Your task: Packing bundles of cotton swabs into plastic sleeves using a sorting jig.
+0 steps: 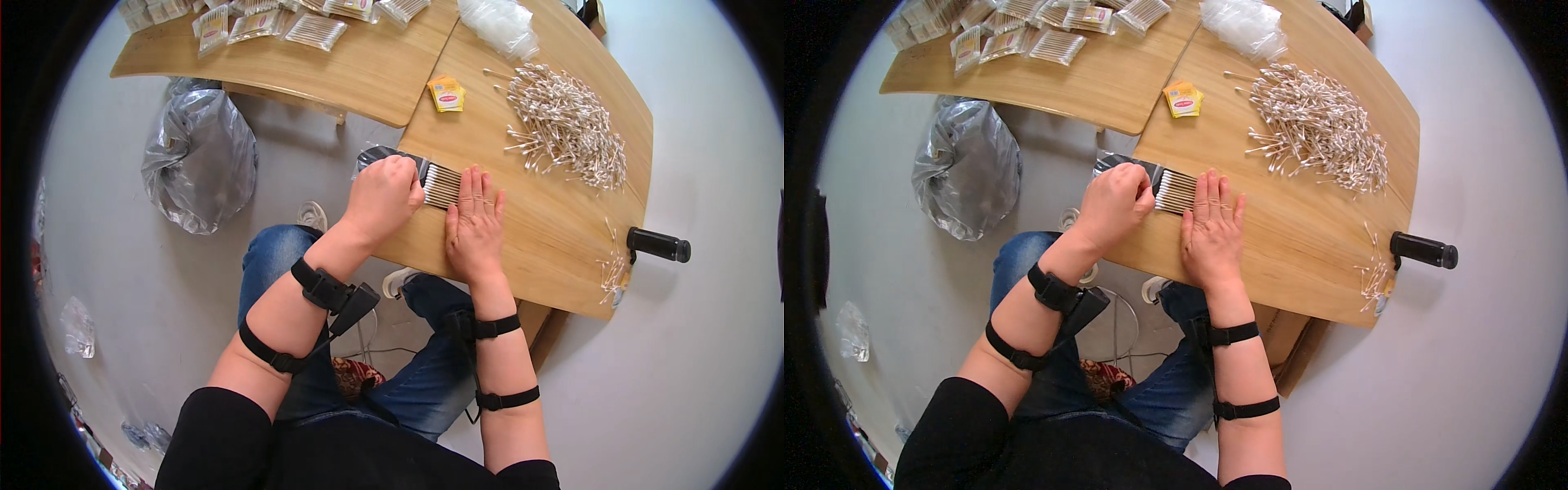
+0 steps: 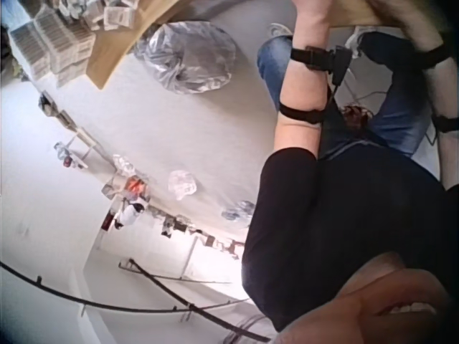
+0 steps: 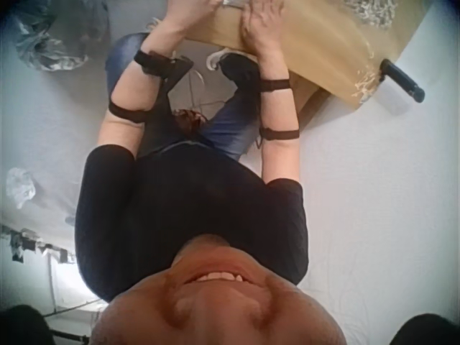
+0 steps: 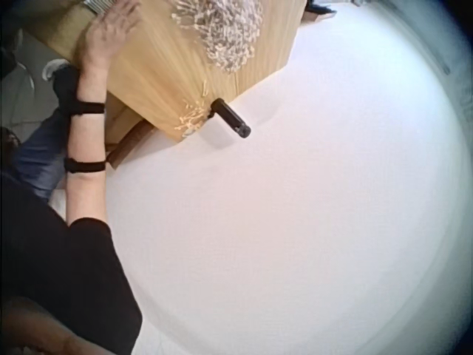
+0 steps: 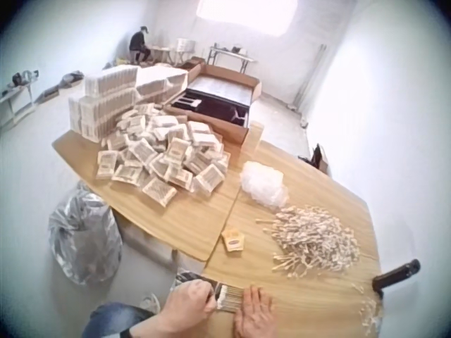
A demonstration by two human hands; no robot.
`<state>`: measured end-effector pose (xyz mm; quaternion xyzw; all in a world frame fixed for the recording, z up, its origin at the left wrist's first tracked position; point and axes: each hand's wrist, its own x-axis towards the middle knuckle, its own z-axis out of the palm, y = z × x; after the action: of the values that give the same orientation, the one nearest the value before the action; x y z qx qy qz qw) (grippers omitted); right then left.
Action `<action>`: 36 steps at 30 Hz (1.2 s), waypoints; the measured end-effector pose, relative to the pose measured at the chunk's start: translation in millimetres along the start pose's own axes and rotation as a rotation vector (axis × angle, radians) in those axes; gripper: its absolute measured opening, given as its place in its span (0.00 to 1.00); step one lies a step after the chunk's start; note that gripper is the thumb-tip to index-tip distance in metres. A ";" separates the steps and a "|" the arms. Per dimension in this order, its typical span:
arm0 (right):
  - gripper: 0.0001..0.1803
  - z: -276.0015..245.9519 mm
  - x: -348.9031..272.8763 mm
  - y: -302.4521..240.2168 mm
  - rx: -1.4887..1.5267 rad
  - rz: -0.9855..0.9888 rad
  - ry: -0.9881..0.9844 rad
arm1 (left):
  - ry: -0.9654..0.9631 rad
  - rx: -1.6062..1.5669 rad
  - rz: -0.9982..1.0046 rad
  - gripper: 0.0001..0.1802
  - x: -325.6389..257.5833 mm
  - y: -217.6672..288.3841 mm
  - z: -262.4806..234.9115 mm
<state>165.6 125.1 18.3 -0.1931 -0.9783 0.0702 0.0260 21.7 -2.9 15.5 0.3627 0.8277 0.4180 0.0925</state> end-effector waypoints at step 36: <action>0.43 7.7 11.3 -27.7 0.047 0.017 0.074 | 0.310 0.194 0.030 0.11 17.2 -42.4 -0.7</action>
<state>144.2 103.1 15.0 -0.2031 -0.9731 0.0863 0.0663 -13.3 -8.0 -13.7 0.3135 0.8631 0.3883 -0.0780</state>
